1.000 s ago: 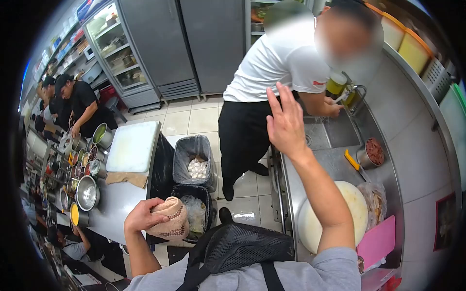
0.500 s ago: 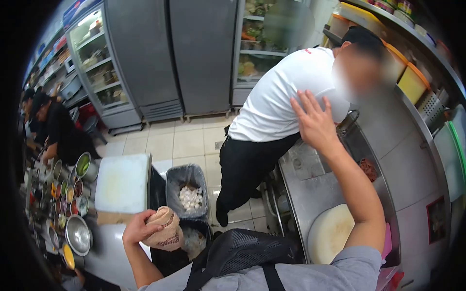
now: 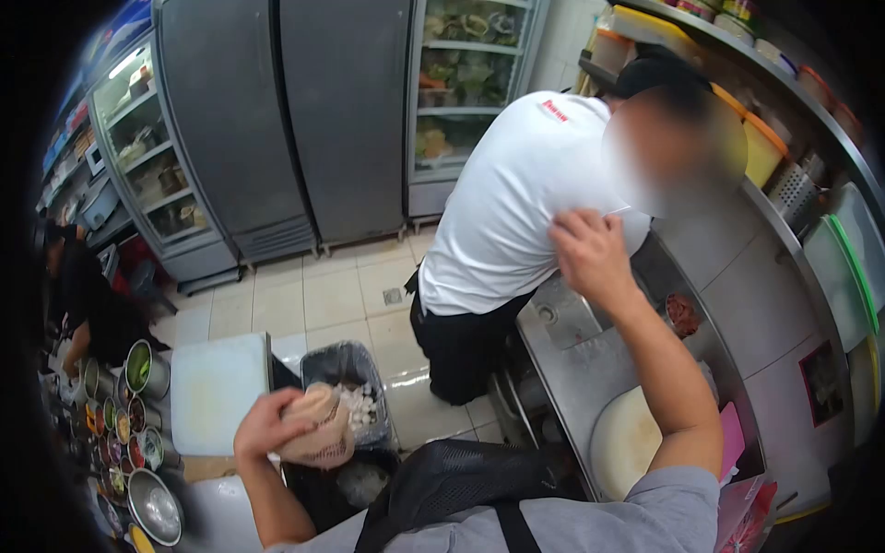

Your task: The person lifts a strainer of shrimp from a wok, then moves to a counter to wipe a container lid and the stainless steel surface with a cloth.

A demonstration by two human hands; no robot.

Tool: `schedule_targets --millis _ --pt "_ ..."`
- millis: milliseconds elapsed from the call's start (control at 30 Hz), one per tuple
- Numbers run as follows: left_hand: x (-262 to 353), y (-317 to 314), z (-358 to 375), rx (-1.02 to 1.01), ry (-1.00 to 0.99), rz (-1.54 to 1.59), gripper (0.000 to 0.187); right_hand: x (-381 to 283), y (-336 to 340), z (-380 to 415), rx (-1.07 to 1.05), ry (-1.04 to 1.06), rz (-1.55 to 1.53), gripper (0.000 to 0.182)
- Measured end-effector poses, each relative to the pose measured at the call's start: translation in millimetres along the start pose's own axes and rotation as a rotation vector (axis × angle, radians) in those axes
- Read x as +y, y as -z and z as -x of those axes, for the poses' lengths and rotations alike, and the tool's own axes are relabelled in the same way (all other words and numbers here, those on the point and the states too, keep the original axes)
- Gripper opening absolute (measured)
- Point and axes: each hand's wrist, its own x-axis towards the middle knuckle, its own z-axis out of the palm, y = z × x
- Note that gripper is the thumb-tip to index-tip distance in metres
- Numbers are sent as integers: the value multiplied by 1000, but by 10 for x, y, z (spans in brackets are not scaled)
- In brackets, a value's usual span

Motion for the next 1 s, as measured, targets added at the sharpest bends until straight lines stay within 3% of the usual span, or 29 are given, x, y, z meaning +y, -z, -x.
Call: schedule_targets --millis 300,367,433,500,633,767,1000 --pt "812 -29 -711 67 -323 -234 41 -203 221 61 -24 -149 -27 5" --pt "823 -76 -803 73 -373 -242 40 -146 295 177 -102 -346 -34 9" --pt "860 -103 -869 43 -389 -261 40 -117 395 251 -93 -370 -82 12" --pt "899 -118 -953 24 -397 -279 40 -147 540 293 -287 -664 -346 14" --pt "966 -159 -1156 -6 -412 -290 41 -116 556 460 -250 -614 -300 17" --pt "963 -192 -1476 7 -496 -284 40 -51 577 459 -208 -698 -367 23" --pt "826 -110 -2359 -76 -312 -247 40 330 358 492 -78 -892 -527 33"
